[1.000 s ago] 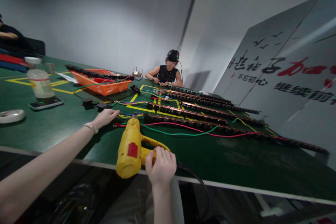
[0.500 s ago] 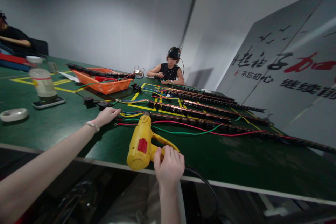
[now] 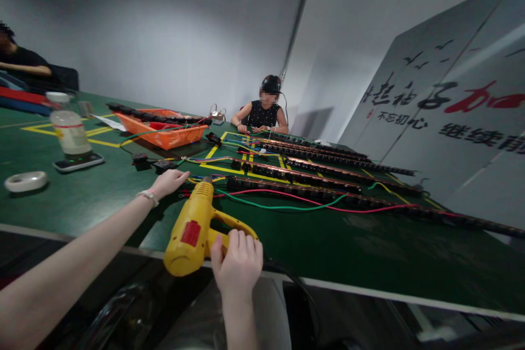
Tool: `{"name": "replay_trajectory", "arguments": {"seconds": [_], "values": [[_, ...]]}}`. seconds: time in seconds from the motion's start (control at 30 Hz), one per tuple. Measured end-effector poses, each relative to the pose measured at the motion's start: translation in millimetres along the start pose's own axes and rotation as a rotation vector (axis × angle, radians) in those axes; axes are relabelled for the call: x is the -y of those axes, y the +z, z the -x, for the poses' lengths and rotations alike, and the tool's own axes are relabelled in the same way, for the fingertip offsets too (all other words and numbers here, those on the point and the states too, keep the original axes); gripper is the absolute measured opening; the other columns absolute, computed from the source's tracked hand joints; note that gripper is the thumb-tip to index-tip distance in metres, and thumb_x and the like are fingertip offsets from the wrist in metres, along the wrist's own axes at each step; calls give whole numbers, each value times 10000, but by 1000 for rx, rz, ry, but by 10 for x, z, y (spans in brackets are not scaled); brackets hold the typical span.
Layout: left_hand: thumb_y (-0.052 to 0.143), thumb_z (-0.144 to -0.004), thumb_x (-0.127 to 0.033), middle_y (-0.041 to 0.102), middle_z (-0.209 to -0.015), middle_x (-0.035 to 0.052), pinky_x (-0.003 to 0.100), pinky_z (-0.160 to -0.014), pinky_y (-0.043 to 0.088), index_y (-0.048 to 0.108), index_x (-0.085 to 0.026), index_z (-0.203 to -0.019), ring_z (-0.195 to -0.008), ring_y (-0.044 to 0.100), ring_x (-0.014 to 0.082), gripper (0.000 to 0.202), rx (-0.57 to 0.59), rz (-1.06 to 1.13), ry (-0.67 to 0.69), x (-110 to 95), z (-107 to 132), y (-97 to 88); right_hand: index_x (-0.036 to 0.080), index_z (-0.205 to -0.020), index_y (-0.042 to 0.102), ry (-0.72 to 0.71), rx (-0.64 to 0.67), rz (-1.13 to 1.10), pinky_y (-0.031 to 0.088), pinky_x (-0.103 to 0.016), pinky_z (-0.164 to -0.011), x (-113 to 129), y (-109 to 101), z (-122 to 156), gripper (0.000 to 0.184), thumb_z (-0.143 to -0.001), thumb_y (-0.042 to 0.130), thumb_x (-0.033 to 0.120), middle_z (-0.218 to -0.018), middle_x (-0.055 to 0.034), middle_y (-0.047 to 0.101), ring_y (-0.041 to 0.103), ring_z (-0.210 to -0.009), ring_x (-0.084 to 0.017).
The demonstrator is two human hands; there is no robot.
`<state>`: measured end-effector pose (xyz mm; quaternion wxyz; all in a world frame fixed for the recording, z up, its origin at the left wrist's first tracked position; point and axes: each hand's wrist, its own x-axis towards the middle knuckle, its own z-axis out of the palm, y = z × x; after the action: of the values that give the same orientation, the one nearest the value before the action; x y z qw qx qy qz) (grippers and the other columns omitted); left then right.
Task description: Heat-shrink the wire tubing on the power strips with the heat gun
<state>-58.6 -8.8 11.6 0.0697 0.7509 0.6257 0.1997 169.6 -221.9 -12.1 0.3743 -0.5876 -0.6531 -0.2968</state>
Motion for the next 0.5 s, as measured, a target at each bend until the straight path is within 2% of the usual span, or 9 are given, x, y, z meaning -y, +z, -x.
{"name": "replay_trajectory", "arguments": {"seconds": [0.13, 0.23, 0.33, 0.5], "values": [[225, -874, -533, 703, -889, 98, 237, -576, 341, 698, -194, -801, -817, 626, 219, 586, 29, -19, 10, 21, -11, -4, 188, -741, 521, 26, 55, -98, 298, -330, -686, 226, 29, 8, 323, -922, 353, 395, -661, -24, 527, 469, -673, -173], [213, -878, -536, 703, -898, 109, 238, -595, 359, 697, -191, -843, -830, 628, 220, 595, 53, 13, 22, 51, -30, 2, 181, -846, 551, 10, 108, -177, 307, -339, -716, 294, 12, 0, 362, -909, 362, 483, -732, -34, 553, 482, -723, -186], [215, -875, -550, 701, -905, 115, 241, -608, 367, 692, -185, -852, -843, 628, 225, 601, 55, 41, 19, 79, -48, 17, 175, -985, 560, -46, 209, -264, 323, -343, -728, 255, -57, -17, 375, -882, 388, 492, -808, -45, 562, 487, -776, -200], [218, -867, -571, 702, -911, 102, 240, -617, 369, 689, -185, -847, -836, 623, 221, 610, 56, 86, 30, 113, -59, 36, 165, -1098, 541, -131, 352, -320, 372, -357, -762, 137, -169, -39, 400, -786, 530, 414, -900, -57, 570, 500, -835, -220]]}}
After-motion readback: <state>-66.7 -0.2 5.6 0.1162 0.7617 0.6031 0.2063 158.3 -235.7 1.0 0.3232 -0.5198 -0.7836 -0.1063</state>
